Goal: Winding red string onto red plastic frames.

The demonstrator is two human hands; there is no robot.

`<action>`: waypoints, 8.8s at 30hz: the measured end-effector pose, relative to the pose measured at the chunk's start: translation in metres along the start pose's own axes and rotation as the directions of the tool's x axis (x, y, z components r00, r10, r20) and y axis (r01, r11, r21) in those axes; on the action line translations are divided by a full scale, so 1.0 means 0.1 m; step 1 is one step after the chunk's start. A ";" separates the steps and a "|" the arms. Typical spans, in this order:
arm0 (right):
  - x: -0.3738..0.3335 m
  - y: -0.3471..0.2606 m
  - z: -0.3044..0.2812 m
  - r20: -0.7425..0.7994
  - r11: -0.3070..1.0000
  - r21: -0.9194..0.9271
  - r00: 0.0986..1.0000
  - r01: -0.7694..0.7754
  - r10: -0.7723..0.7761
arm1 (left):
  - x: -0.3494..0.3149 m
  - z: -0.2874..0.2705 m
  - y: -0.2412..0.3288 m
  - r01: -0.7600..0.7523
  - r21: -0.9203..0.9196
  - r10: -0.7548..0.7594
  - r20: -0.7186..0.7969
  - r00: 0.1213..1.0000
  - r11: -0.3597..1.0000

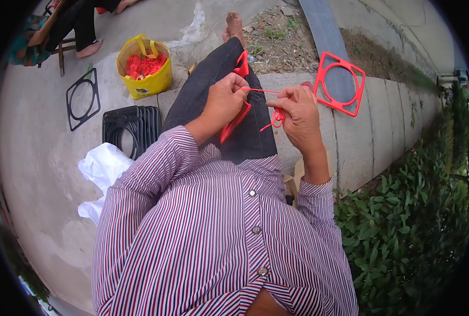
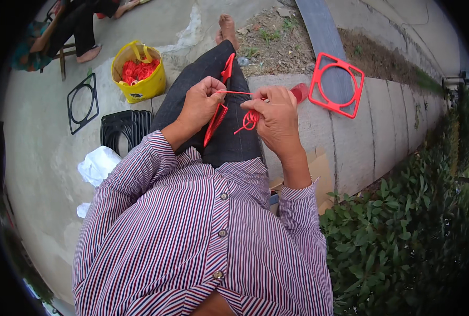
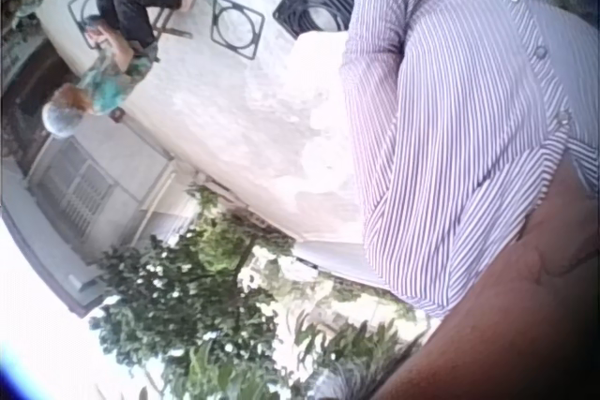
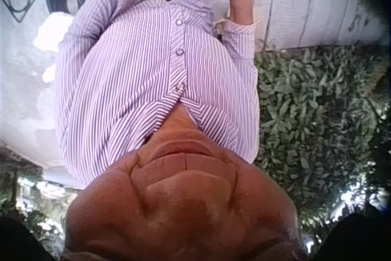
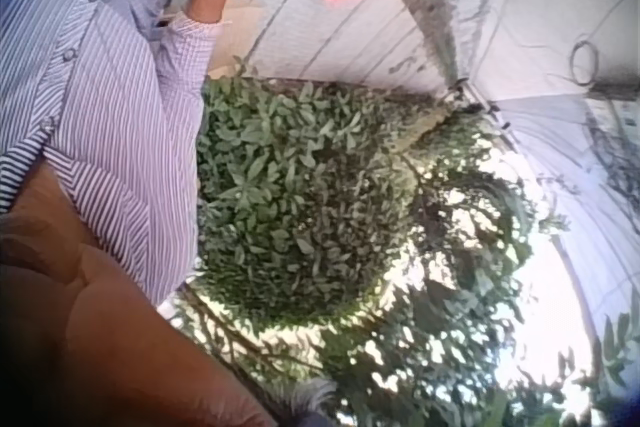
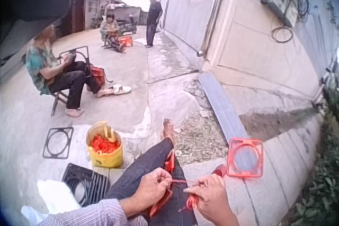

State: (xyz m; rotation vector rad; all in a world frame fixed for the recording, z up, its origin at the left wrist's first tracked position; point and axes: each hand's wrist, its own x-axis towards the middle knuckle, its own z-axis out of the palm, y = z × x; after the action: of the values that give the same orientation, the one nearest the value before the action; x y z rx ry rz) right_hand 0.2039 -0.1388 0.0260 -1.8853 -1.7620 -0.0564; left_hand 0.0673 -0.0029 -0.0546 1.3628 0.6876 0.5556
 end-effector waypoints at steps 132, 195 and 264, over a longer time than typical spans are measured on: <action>-0.08 0.06 0.64 0.191 0.540 0.761 0.920 -0.359 0.342 | -0.25 -0.11 0.42 0.279 -0.152 -0.245 0.210 0.947 0.948; -0.24 -0.89 -0.67 0.046 -0.121 0.993 0.946 -0.007 0.321 | -0.53 0.06 -0.09 -0.118 0.422 0.109 0.045 0.993 0.899; -0.21 0.01 0.50 0.323 0.051 0.911 0.787 -0.409 0.526 | -0.31 -0.32 0.19 -0.253 0.362 0.298 -0.072 0.952 0.897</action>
State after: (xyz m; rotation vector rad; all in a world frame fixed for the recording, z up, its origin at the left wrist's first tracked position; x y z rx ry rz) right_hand 0.1853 -0.1371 -0.0251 -1.2427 -0.5586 0.9922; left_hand 0.0228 -0.0006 -0.0343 1.7888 0.7222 0.7781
